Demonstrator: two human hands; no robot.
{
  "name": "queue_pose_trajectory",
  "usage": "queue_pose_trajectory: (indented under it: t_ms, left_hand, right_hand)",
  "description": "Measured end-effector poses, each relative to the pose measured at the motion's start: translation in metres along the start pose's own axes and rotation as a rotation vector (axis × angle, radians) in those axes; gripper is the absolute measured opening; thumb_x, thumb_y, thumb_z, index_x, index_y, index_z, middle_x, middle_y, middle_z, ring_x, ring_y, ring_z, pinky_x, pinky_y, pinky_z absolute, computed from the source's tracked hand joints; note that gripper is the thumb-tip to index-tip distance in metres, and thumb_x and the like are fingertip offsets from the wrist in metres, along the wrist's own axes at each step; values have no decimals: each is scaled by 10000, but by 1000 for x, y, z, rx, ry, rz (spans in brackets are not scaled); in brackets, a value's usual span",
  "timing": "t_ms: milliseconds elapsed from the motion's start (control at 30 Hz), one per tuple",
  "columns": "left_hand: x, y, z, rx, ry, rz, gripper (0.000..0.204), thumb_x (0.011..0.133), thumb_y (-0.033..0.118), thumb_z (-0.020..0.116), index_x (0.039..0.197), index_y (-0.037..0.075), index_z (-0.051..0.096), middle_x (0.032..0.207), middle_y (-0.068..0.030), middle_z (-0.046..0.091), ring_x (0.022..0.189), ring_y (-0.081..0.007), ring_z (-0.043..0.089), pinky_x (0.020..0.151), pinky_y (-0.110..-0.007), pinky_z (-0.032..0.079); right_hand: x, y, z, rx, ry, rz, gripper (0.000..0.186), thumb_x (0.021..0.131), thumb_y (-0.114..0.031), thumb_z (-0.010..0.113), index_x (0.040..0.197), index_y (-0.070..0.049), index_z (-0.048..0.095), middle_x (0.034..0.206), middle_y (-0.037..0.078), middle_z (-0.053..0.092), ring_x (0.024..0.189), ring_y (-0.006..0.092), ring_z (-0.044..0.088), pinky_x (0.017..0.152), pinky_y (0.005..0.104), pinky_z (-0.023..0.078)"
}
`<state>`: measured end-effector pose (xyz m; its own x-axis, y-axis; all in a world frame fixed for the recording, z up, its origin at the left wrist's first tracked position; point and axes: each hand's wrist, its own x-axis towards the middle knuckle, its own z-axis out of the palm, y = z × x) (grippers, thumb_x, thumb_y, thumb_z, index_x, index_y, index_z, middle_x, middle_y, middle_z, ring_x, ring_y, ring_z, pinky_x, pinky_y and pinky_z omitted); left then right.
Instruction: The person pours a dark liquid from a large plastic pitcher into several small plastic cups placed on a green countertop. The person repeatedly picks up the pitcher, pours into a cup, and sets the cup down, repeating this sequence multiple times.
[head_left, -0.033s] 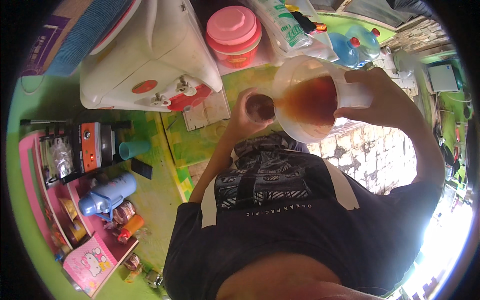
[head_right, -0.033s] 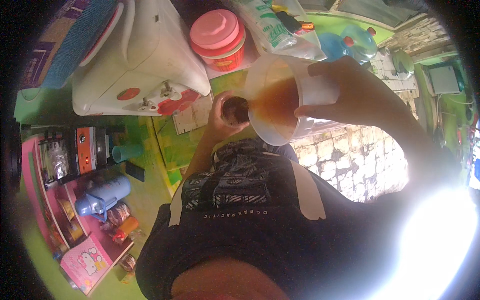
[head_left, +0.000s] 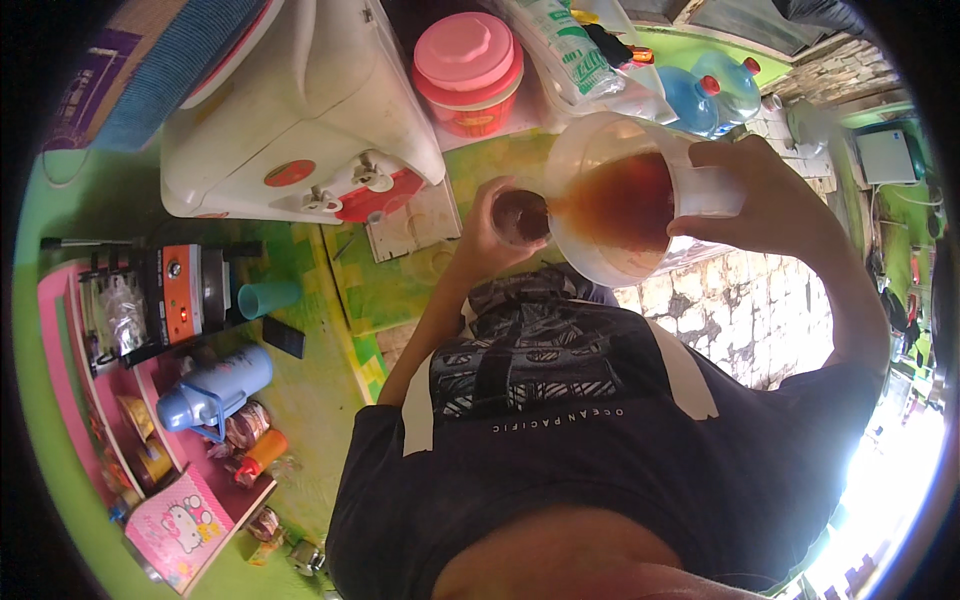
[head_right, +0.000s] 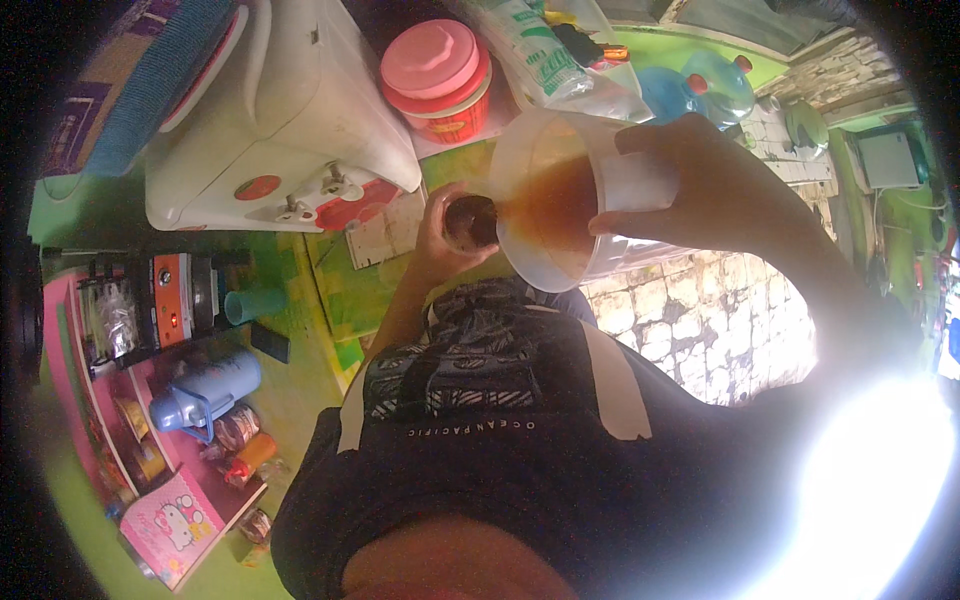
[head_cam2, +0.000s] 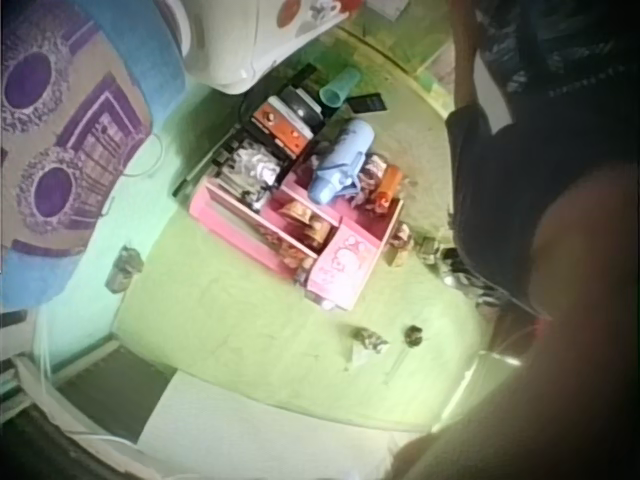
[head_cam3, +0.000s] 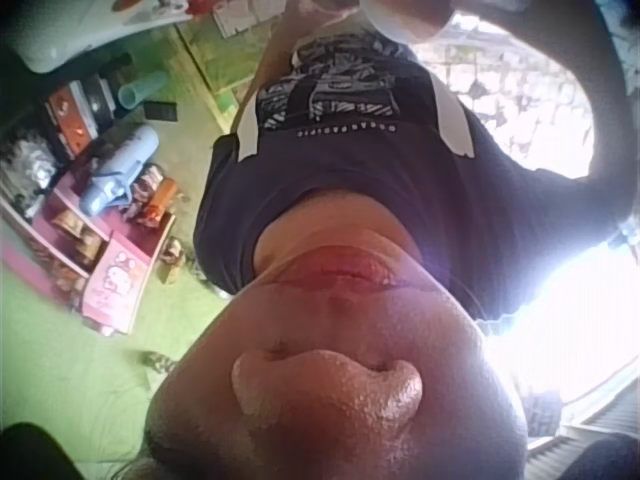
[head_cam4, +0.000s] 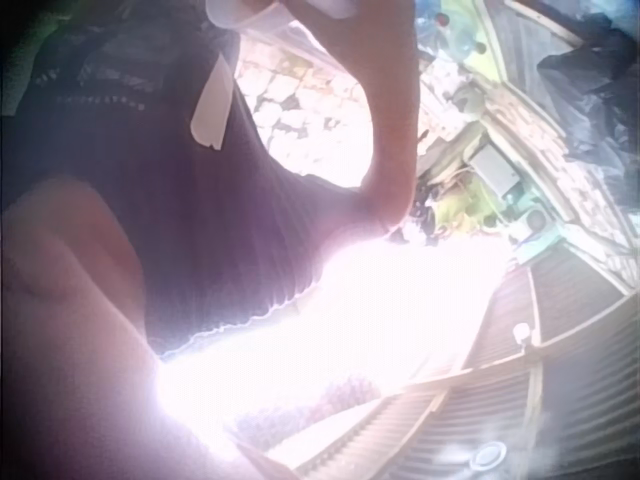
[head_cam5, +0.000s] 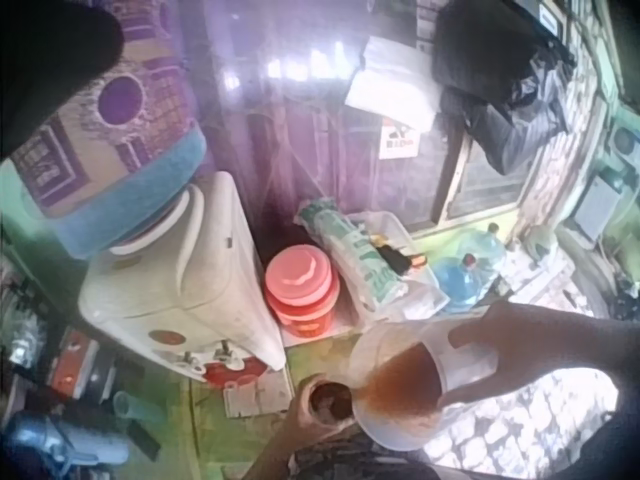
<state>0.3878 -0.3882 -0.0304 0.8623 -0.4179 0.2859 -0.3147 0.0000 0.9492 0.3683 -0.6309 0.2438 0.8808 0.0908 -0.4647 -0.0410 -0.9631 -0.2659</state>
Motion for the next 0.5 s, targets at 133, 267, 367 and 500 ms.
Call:
queue_pose_trajectory:
  t_ms: [133,267,367,500]
  left_hand:
    - [5,-5,-5,73,10,11,865,571,88,835,1277,11,342,1155,-131,481,1089,-233,508,950,-368,406]
    - [3,-6,-4,13,6,-4,867,570,93,838,1276,14,342,1163,-133,477,1092,-234,505,953,-370,401]
    - [3,-4,-5,101,41,42,864,571,87,837,1274,17,341,1152,-130,490,1076,-233,516,948,-366,406]
    - [2,1,-6,65,36,34,851,575,73,833,1268,20,342,1136,-130,510,1061,-230,528,941,-361,411]
  right_hand:
    - [5,-4,-2,-44,1,3,687,598,-411,830,1164,-130,562,1061,128,549,1015,282,556,887,376,456]
    - [6,-7,-2,-32,-31,-7,684,600,-407,830,1160,-117,565,1061,128,549,1004,280,554,881,375,456]
    - [6,-8,-2,-46,-24,-10,691,601,-403,830,1163,-105,561,1060,140,545,1002,286,552,879,375,455]
    - [7,-9,-1,-37,-21,-4,696,601,-397,830,1164,-91,560,1062,155,539,1009,299,547,884,380,450]
